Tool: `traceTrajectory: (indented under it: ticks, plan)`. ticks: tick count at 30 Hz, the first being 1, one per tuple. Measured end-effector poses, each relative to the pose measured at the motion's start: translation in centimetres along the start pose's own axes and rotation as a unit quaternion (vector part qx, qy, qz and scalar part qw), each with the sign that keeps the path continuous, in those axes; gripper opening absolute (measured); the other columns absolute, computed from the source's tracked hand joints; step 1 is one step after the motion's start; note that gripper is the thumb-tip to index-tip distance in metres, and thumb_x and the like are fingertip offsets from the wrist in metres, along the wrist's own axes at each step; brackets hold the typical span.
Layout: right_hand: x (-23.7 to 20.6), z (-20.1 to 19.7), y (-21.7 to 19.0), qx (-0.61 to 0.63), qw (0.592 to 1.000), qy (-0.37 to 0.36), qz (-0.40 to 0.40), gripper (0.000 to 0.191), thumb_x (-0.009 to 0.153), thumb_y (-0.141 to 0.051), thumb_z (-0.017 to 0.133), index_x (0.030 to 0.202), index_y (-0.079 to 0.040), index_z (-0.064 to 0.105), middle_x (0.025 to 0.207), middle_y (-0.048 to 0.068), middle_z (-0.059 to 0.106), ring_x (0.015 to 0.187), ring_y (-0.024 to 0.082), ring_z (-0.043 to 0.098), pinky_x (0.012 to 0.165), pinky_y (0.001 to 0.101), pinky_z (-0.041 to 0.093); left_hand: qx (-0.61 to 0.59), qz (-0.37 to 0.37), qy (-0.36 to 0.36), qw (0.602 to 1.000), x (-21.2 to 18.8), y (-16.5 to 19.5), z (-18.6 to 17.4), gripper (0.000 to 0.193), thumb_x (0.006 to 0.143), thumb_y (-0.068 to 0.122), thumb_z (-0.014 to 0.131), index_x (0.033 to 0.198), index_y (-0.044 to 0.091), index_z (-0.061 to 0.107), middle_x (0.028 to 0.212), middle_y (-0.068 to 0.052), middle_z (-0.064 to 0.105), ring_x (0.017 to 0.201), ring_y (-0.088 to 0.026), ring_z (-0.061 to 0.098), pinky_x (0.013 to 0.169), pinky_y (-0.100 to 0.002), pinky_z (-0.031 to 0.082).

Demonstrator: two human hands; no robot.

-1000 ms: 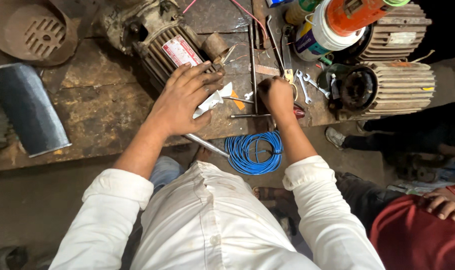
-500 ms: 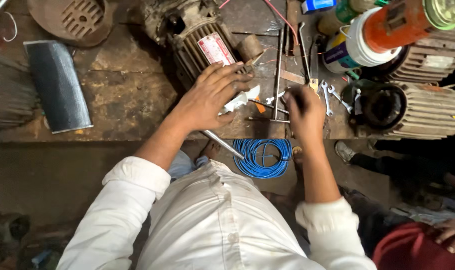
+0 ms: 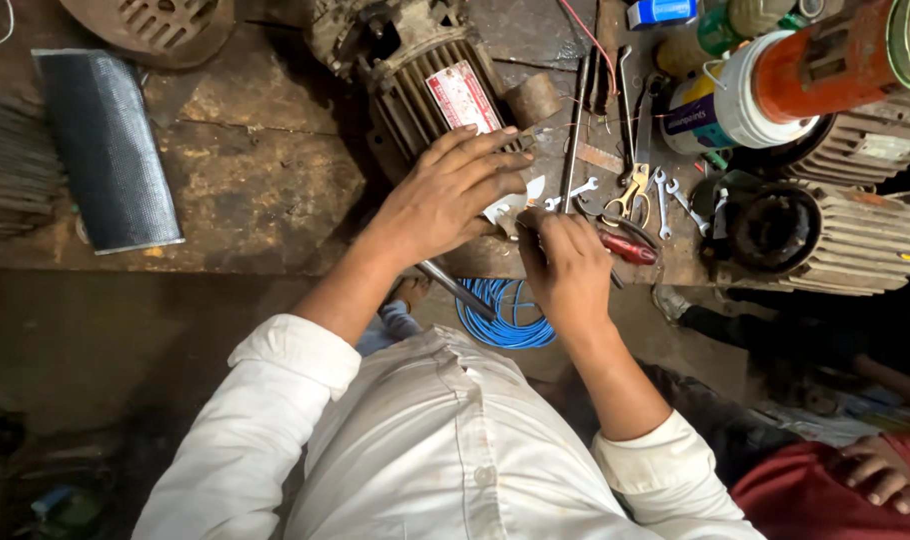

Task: The person uses a hammer and a white cloth to repeatedly tap a white plastic impeller attached to an electric motor on a workbench. They also use a screwdriver to adjust the impeller and handle a metal rod, while another person stands nearby.

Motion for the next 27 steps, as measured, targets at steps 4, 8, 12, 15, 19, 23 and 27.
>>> traceTrajectory:
  ticks: [4,8,12,15,19,23,27]
  plan:
    - [0.4,-0.2,-1.0,-0.006,0.999,-0.024,-0.033,0.020,0.089,-0.001,0.073,0.108,-0.004,0.066,0.093,0.011,0.066,0.089,0.032,0.063,0.078,0.0425,0.051,-0.002,0.017,0.008,1.000,-0.1,0.0,0.3,0.060,0.068,0.015,0.086,0.124,0.015,0.064,0.153,0.001,0.053,0.151,-0.025,0.035,0.125,-0.049,0.027]
    - [1.4,0.2,-2.3,-0.049,0.991,-0.095,-0.082,0.026,0.088,-0.001,0.069,0.114,-0.002,0.065,0.089,0.012,0.065,0.086,0.031,0.063,0.077,0.0423,0.052,0.034,0.020,0.042,0.998,-0.3,0.1,-0.1,0.047,0.075,0.009,0.084,0.120,0.015,0.068,0.156,0.001,0.051,0.154,-0.023,0.036,0.128,-0.046,0.028]
    - [2.8,0.7,-1.7,-0.037,0.991,-0.117,-0.050,0.024,0.093,-0.008,0.070,0.116,-0.003,0.062,0.087,0.012,0.065,0.084,0.033,0.063,0.074,0.0441,0.051,-0.012,-0.004,0.052,0.999,-0.1,-0.1,-0.8,0.046,0.074,0.014,0.086,0.116,0.006,0.069,0.158,-0.007,0.046,0.153,-0.027,0.035,0.127,-0.049,0.029]
    - [3.0,0.8,-1.2,-0.026,0.996,-0.088,-0.019,0.019,0.092,-0.010,0.072,0.109,-0.006,0.063,0.089,0.012,0.067,0.085,0.034,0.066,0.071,0.0451,0.051,-0.045,-0.033,0.043,0.997,-0.1,-0.2,-1.1,0.050,0.067,0.017,0.086,0.109,-0.001,0.067,0.158,-0.015,0.042,0.149,-0.034,0.035,0.125,-0.052,0.028]
    - [2.2,0.6,-1.1,-0.010,1.000,-0.028,-0.002,0.017,0.091,-0.008,0.073,0.107,-0.009,0.067,0.095,0.011,0.069,0.083,0.032,0.067,0.070,0.0435,0.052,-0.045,-0.041,0.074,0.995,-0.9,1.0,-1.8,0.050,0.068,0.014,0.085,0.112,-0.003,0.066,0.157,-0.020,0.040,0.147,-0.041,0.034,0.125,-0.052,0.028]
    - [1.3,0.2,-1.5,-0.017,0.999,0.038,0.005,0.022,0.087,-0.002,0.071,0.107,-0.011,0.069,0.107,0.008,0.069,0.093,0.031,0.067,0.076,0.0413,0.054,-0.056,-0.068,0.118,0.989,-1.5,1.3,-2.3,0.044,0.075,0.009,0.083,0.115,-0.001,0.068,0.155,-0.019,0.045,0.147,-0.040,0.039,0.125,-0.049,0.034]
    - [0.5,0.0,-1.4,0.001,0.998,0.057,0.015,0.030,0.083,0.002,0.069,0.110,-0.011,0.068,0.114,0.008,0.066,0.103,0.033,0.066,0.085,0.0414,0.055,-0.070,-0.091,0.147,0.982,-1.1,0.9,-2.5,0.033,0.077,0.006,0.081,0.107,-0.002,0.070,0.145,-0.020,0.053,0.141,-0.041,0.044,0.121,-0.049,0.038]
Point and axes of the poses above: each hand's wrist, its own x-axis towards the middle knuckle, its own z-axis out of the palm, y = z × x, the point moved 10 cm from there along x, towards the middle knuckle
